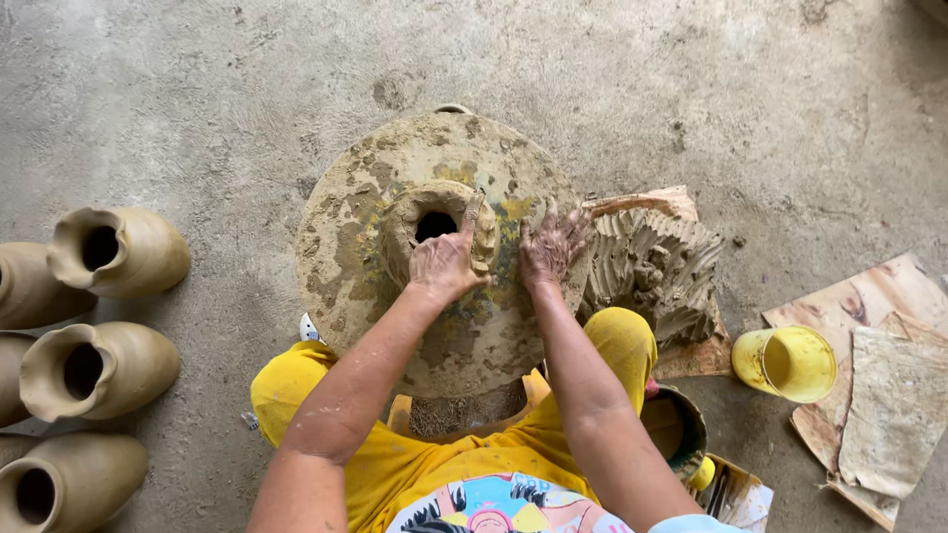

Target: The person shapes a clay vessel on a manual wheel, adds a coil of clay to the top, and uses a wooden tool and a brush with liquid clay to smooth and shape the exterior.

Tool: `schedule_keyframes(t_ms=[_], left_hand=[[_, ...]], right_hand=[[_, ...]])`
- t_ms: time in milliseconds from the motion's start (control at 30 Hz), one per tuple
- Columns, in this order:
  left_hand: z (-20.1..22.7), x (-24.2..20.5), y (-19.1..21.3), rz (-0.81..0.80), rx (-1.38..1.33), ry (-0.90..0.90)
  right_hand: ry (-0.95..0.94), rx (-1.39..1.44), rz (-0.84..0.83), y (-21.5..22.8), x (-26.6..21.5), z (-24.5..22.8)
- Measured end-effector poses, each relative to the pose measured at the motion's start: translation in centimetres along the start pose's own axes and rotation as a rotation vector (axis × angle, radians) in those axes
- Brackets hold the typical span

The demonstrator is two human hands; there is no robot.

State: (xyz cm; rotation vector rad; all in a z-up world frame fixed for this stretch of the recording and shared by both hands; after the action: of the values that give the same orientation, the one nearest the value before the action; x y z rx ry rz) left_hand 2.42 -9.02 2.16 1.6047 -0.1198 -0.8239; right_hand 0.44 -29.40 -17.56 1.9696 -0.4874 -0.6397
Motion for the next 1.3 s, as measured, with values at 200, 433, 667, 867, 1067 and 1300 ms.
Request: schedule_keyframes(t_ms=[200,433,667,867,1067,1300], left_hand=[[-1.4,2.2,1.1,-0.247,-0.403,-0.135],[0.3,0.4,-0.1,-0.022,-0.203,0.041],[-1.5,0.0,2.4,-0.262,-0.416,-0.052],[-0.6,0.3,1.1,-0.06,-0.18,-0.032],[-0.4,-0.7,1.7,-0.051,-0.093,-0.003],[-0.1,1.5,1.4,-0.101,-0.137,-0.027]], right_hand=[[-0.068,0.026,-0.013,0.2,-1.6,-0.3],[-0.096,0.032,0.036,0.2,-5.0,-0.6],[-0.255,0.162,-0.065,2.6,-7.5,-1.3],[-0.139,0.214,0.057,6.3,-4.6,-2.1],[0.164,0.071,0.173,2.1,-1.2,-1.3],[0.019,0.035,0.042,-1.4,-1.3,0.3]])
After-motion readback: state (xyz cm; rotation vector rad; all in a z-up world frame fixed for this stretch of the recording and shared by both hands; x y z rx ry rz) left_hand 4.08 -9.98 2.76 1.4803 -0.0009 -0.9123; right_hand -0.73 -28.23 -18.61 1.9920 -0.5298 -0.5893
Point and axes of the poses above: each hand's wrist, its own x-axis towards the middle knuckle, its own y-axis out of the back of the hand, z = x × y, the point moved 2 cm from there along x, towards the middle knuckle, and after that the axes turned 14 degrees about -z, right-handed, at the moved point
